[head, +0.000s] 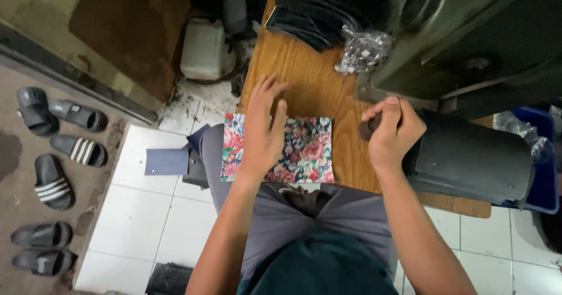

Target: The person sits at a wooden workbench and attaches snap fasteners to leather pieces. They align a snap component on a blue leather piece, hammer it with a mallet, then fit and press mating snap parts onto black leather pieces by hand, working on one piece at a time.

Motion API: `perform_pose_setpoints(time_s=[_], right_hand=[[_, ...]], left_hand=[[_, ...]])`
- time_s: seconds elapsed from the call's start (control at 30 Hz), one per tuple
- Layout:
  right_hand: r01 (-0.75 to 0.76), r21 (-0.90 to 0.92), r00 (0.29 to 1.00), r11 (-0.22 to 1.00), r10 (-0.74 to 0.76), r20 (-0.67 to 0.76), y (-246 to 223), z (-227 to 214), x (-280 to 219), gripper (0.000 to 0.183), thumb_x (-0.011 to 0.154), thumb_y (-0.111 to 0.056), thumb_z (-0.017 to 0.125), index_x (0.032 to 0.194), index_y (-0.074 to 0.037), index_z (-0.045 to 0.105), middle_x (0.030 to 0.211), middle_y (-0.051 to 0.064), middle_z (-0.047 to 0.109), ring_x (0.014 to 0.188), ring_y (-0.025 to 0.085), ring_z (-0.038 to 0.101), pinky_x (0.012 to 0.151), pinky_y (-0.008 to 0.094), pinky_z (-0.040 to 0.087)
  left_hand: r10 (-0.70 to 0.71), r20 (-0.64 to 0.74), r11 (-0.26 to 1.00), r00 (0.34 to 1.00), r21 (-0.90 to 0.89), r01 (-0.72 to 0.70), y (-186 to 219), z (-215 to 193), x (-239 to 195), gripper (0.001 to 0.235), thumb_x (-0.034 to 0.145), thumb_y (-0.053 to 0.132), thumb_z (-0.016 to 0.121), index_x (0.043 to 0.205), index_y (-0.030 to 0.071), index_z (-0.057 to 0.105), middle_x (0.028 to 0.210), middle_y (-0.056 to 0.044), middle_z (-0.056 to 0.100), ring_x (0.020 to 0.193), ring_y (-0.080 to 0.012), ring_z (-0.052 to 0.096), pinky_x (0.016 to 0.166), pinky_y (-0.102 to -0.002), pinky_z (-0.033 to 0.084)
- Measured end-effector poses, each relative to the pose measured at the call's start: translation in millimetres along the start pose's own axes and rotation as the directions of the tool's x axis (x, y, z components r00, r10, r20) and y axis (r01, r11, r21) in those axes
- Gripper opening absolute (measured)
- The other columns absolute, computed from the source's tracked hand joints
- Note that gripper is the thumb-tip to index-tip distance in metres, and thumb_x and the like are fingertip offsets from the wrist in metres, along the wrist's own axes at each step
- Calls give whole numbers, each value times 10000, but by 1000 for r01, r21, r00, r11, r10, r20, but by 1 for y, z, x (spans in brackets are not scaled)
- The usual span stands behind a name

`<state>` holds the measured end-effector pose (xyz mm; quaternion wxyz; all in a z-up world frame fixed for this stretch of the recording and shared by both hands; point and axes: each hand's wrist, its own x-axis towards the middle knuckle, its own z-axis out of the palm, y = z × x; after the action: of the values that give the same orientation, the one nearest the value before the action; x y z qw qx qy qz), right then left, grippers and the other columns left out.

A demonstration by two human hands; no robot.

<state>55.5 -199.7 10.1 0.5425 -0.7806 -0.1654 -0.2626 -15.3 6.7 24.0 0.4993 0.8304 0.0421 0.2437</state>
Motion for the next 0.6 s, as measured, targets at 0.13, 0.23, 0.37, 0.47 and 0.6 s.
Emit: perform_pose_setpoints(time_s=[0.13,0.23,0.37,0.47,0.6], right_hand=[[144,-51,987,988,-148,-67,-3,-1,5,437,1152,-101,500,749,-54,663,682,85,686,664,274,662,733,370,525],[272,-100,955,957,-281,-92,-7,2,6,440,1158,-158,518,757,-59,666,742,43,664,722,243,645,763,360,531],[454,-284,861,844,-498,-103,-21,-5,7,315,1127,-211,573,900,-24,686,969,123,614,918,315,613,906,477,478],[564,-176,823,807,-567,33,-42,-8,-8,316,1033,-320,581,973,-41,718,1061,182,643,1005,392,618,958,533,455],[425,64,592,903,-331,735,-93,-10,-25,646,846,-535,687,1263,-41,688,1186,290,692,1208,515,605,1043,648,425]], left_hand=[[138,314,948,940,235,-217,32,-35,-27,458,1060,346,521,1366,16,608,1441,-314,539,1441,-522,383,1172,-698,244],[57,520,831,852,449,-329,18,-37,-62,832,774,647,775,1426,166,587,1522,-175,517,1499,-367,350,1223,-624,174],[299,377,680,877,560,-473,-3,-37,-84,557,791,308,779,1325,197,664,1411,-73,631,1421,-278,487,1200,-553,307],[394,283,670,875,563,-484,3,-45,-83,305,947,163,661,1236,226,730,1257,-31,729,1283,-257,621,1111,-520,429],[456,172,664,873,587,-462,13,-53,-84,228,971,158,645,1144,258,755,1083,26,787,1061,-198,733,995,-450,515]])
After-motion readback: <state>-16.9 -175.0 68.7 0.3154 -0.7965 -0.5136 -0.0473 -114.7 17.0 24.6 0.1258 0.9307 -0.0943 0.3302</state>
